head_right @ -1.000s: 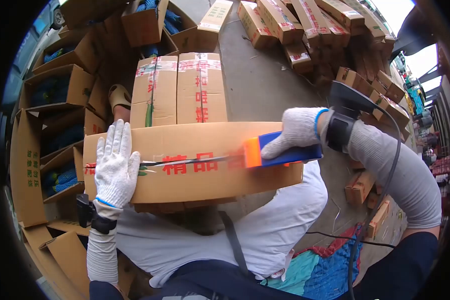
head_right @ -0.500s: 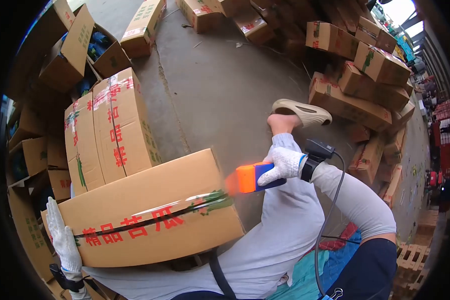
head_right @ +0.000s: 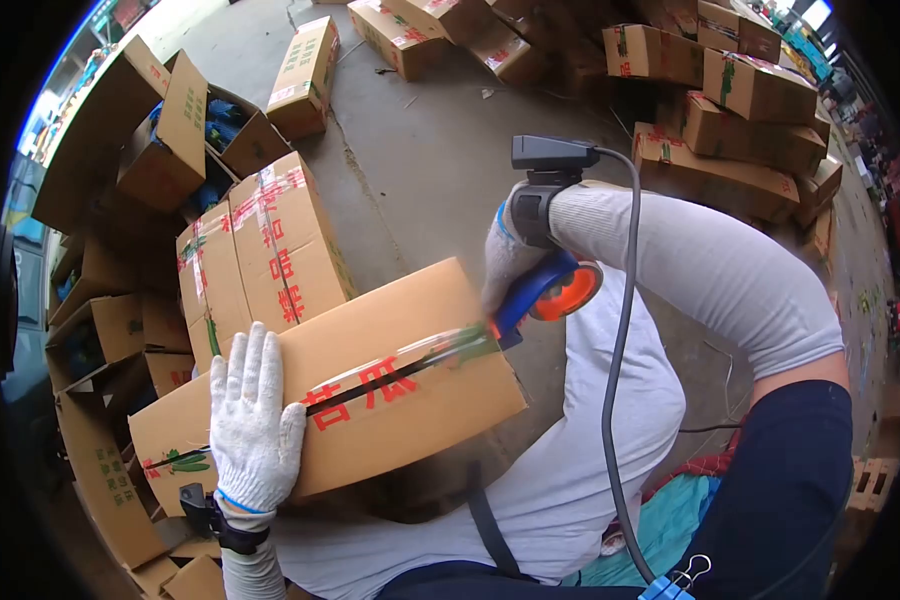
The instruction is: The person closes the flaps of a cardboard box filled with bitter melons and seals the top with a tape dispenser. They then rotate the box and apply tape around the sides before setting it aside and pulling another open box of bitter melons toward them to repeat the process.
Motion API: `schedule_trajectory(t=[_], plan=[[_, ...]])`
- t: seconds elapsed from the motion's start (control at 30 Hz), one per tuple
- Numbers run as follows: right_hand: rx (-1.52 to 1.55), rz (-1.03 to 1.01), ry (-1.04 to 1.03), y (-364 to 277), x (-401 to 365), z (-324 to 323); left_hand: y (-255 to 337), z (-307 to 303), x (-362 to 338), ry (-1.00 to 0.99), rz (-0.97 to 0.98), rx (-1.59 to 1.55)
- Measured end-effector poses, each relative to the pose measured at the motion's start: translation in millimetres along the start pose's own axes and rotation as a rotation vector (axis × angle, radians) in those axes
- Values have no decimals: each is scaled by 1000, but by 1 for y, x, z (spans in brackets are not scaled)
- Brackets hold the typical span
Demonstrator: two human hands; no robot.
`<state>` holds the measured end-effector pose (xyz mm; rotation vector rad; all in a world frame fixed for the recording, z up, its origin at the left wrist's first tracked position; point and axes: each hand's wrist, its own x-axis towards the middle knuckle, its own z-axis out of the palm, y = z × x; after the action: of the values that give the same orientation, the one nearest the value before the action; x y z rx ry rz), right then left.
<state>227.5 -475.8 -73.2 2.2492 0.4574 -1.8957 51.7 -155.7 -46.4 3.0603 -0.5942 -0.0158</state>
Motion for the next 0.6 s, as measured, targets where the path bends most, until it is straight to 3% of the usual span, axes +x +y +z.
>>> schedule_trajectory(t=[0.1, 0.17, 0.23, 0.27, 0.3, 0.33, 0.43, 0.47, 0.57, 0.6], plan=[[23, -112, -19, 20, 82, 28, 21, -3, 0, 76, 122, -60], [146, -124, 46, 33, 130, 59, 22, -4, -3, 108, 105, -86], [380, -86, 161, 24, 121, 84, 19, -6, -13, 129, 110, -152], [309, 66, 420, 13, 62, 92, 17, -6, -19, 146, 119, -195], [490, 103, 507, 21, 32, 110, 16, -7, -23, 163, 140, -237], [691, 4, 586, 37, 19, 137, 20, -11, -27, 294, 176, -243], [1092, -270, 965, 37, -31, 221, 48, -14, -48, 20, -324, -1212], [1263, -368, 1017, 26, -44, 247, 71, -10, -47, 176, -234, -1327], [1396, -739, 1227, -36, -85, 304, 141, -13, -37, 131, -133, -1844], [1359, -717, 1348, -56, -85, 319, 159, -2, -35, 5, -103, -2044]])
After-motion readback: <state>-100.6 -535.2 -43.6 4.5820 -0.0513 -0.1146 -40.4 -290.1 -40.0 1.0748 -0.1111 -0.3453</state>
